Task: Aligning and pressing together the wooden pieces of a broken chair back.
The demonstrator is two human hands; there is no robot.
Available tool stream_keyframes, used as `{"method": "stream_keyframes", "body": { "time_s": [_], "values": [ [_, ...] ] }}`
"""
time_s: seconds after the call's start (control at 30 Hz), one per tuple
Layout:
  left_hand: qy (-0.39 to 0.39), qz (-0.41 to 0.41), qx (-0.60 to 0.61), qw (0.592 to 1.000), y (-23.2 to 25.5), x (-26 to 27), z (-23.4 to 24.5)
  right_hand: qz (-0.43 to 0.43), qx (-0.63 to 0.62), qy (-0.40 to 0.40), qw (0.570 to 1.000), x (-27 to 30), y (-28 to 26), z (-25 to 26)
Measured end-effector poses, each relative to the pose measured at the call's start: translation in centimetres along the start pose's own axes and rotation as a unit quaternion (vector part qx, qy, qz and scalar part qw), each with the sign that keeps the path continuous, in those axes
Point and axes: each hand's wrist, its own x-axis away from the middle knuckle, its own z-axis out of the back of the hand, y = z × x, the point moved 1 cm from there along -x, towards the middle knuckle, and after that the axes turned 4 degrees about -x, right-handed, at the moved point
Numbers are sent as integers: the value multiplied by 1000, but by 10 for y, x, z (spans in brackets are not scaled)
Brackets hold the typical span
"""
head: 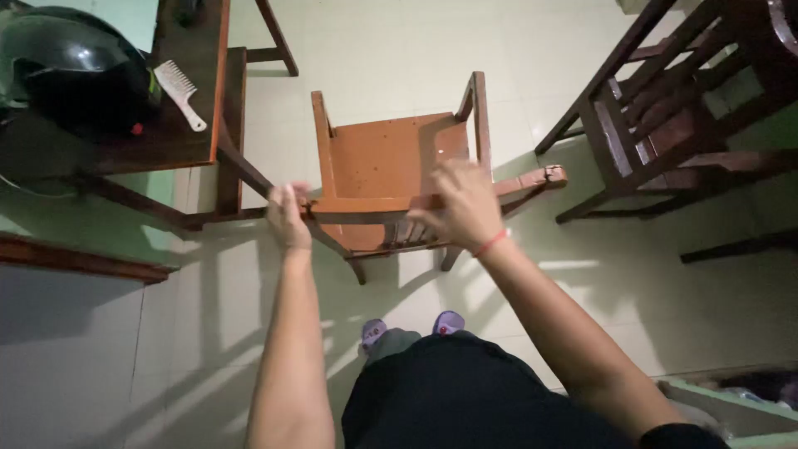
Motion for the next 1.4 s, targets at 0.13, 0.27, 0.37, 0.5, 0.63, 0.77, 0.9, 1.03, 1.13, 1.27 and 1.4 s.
{"method": "stream_keyframes", "body": {
  "time_s": [0.13, 0.27, 0.37, 0.5, 0.63, 0.77, 0.9, 1.03, 1.13, 1.27, 1.4],
  "values": [
    [-33, 38, 58, 997, -50, 0, 5, -50, 37, -156, 986, -22, -23, -17],
    [-49, 55, 9, 997, -30, -2, -2, -62, 67, -137, 986, -17, -17, -30],
    [-23, 54, 68, 996, -30, -1, -11, -43, 82, -83, 992, -16, -16, -35],
    [-14, 146, 118, 982, -16, -17, -22, -35, 99, -46, 993, -27, -9, -44],
    [28, 86, -35, 995, -25, -33, -30, -28, 116, -30, 992, -39, -10, -51],
    [35, 57, -11, 998, -12, -48, -30, -48, 128, -48, 989, -48, -12, -58],
    [26, 69, -54, 996, -16, -67, -25, -65, 133, -43, 988, -57, -16, -68],
    [14, 58, -52, 997, -32, -90, -20, -80, 142, -46, 985, -68, -22, -84],
    [12, 50, -29, 998, -58, -99, -16, -78, 130, -41, 988, -74, -28, -90],
    [-23, 81, -57, 995, -50, -99, -9, -73, 122, -40, 989, -75, -30, -91],
    [-64, 32, -77, 994, -18, -96, 0, -57, 128, -45, 989, -69, -36, -82]
  ]
}}
